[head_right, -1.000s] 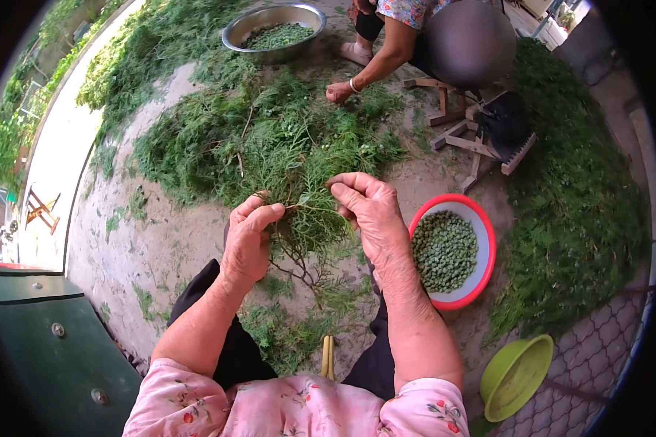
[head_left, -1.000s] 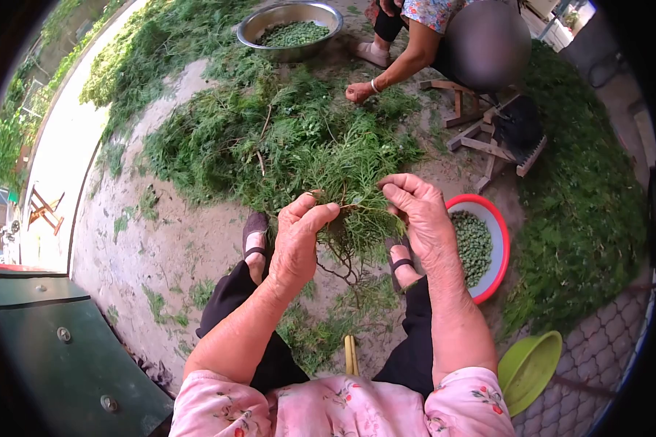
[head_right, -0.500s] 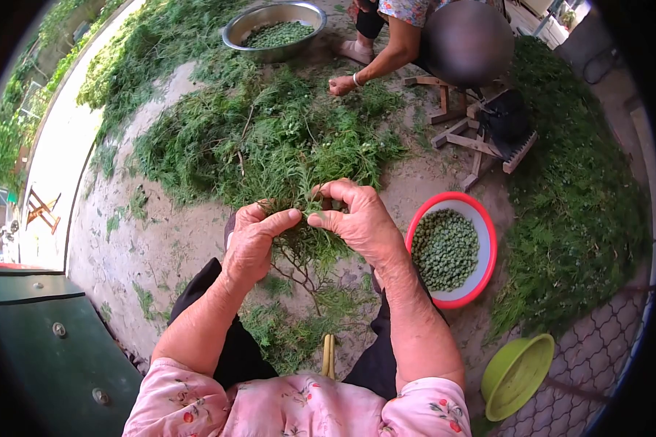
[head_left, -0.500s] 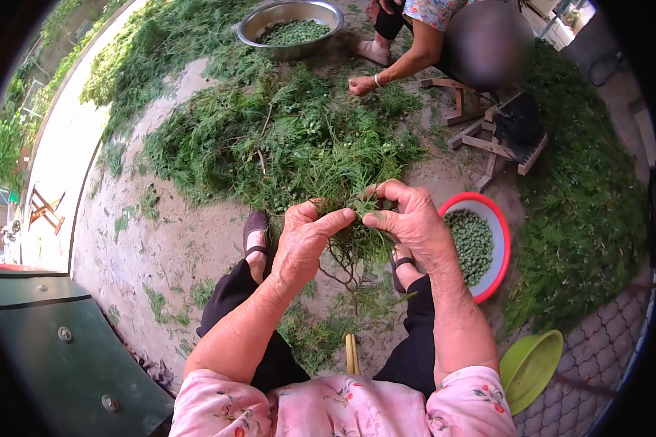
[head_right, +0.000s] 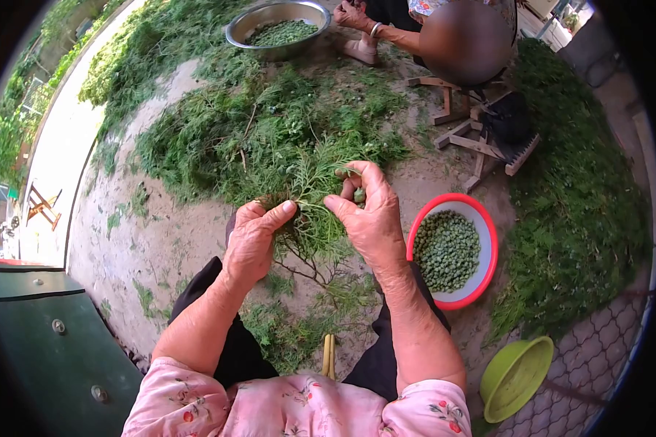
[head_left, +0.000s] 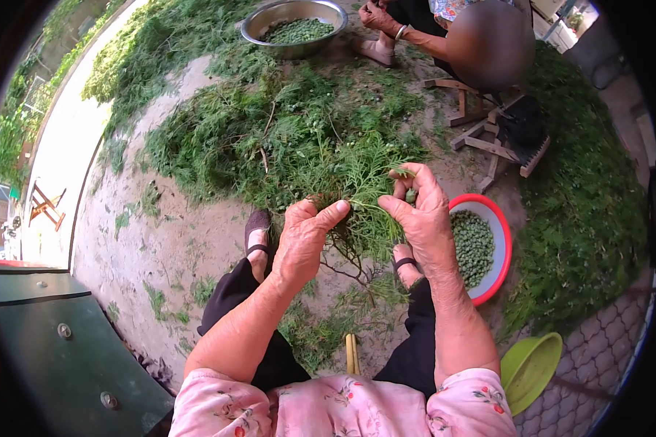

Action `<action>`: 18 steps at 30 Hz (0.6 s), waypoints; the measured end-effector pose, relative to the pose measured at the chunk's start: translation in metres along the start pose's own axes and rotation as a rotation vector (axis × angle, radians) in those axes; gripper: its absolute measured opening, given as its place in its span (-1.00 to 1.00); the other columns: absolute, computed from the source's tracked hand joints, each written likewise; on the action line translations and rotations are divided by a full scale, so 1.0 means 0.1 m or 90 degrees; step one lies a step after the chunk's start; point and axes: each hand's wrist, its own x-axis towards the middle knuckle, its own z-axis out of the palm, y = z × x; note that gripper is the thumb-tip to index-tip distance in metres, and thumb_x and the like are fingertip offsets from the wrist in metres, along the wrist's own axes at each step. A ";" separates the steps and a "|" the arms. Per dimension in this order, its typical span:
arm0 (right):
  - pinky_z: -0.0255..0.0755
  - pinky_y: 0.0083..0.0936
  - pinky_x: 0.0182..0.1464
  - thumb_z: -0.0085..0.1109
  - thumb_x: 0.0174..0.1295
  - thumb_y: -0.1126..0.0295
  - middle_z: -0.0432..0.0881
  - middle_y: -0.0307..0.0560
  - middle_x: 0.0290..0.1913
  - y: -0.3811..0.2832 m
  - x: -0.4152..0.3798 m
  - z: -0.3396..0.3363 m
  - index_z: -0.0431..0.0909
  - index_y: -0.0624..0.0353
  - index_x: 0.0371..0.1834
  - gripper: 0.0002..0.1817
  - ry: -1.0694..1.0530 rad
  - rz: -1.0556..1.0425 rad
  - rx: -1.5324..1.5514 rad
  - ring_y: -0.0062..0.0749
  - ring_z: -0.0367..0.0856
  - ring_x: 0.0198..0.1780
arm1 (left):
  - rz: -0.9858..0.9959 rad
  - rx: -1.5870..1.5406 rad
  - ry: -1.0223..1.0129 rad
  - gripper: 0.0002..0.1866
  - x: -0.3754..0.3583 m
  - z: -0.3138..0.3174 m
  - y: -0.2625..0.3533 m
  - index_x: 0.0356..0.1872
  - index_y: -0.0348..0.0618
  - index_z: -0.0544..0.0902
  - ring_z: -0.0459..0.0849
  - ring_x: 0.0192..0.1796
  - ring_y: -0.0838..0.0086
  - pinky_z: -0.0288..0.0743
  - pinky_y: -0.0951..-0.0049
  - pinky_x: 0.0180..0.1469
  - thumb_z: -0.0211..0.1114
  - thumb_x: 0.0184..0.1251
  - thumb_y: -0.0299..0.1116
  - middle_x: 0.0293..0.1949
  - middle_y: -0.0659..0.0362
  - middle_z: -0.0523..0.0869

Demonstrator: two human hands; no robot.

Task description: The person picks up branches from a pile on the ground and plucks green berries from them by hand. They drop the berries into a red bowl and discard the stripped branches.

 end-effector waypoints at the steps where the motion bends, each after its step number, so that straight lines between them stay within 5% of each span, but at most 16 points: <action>1: 0.32 -0.66 -0.30 0.30 -0.07 0.57 0.40 -0.35 -0.43 -0.01 -0.01 -0.01 0.49 0.18 -0.16 -0.65 -0.001 0.000 0.000 -0.69 0.37 -0.36 | 0.004 -0.010 0.007 -0.87 0.00 0.01 0.00 -0.24 -0.26 0.58 0.59 -0.29 0.60 0.46 0.55 -0.18 0.23 0.23 -0.45 -0.31 0.22 0.67; 4: 0.34 -0.65 -0.32 0.25 -0.05 0.61 0.45 -0.28 -0.42 -0.02 -0.04 0.01 0.57 0.18 -0.38 -0.85 -0.081 -0.121 -0.153 -0.61 0.42 -0.38 | -0.011 -0.041 0.006 -0.89 0.01 0.02 -0.03 -0.27 -0.25 0.58 0.59 -0.31 0.60 0.47 0.55 -0.20 0.22 0.24 -0.44 -0.34 0.22 0.66; 11: 0.35 -0.61 -0.35 0.32 -0.08 0.55 0.43 -0.27 -0.43 0.06 -0.03 0.01 0.58 0.17 -0.27 -0.75 -0.130 -0.064 -0.177 -0.60 0.42 -0.38 | -0.011 -0.046 -0.033 -0.87 0.02 0.04 -0.05 -0.23 -0.25 0.58 0.60 -0.32 0.60 0.48 0.55 -0.22 0.21 0.25 -0.44 -0.34 0.24 0.67; 18: 0.35 -0.58 -0.38 0.33 -0.04 0.43 0.46 -0.22 -0.43 0.05 -0.06 0.02 0.58 0.20 -0.21 -0.71 -0.171 -0.177 -0.245 -0.53 0.43 -0.38 | -0.004 0.031 -0.041 -0.85 -0.03 0.03 -0.04 -0.21 -0.24 0.61 0.57 -0.27 0.62 0.41 0.58 -0.20 0.22 0.23 -0.43 -0.31 0.25 0.67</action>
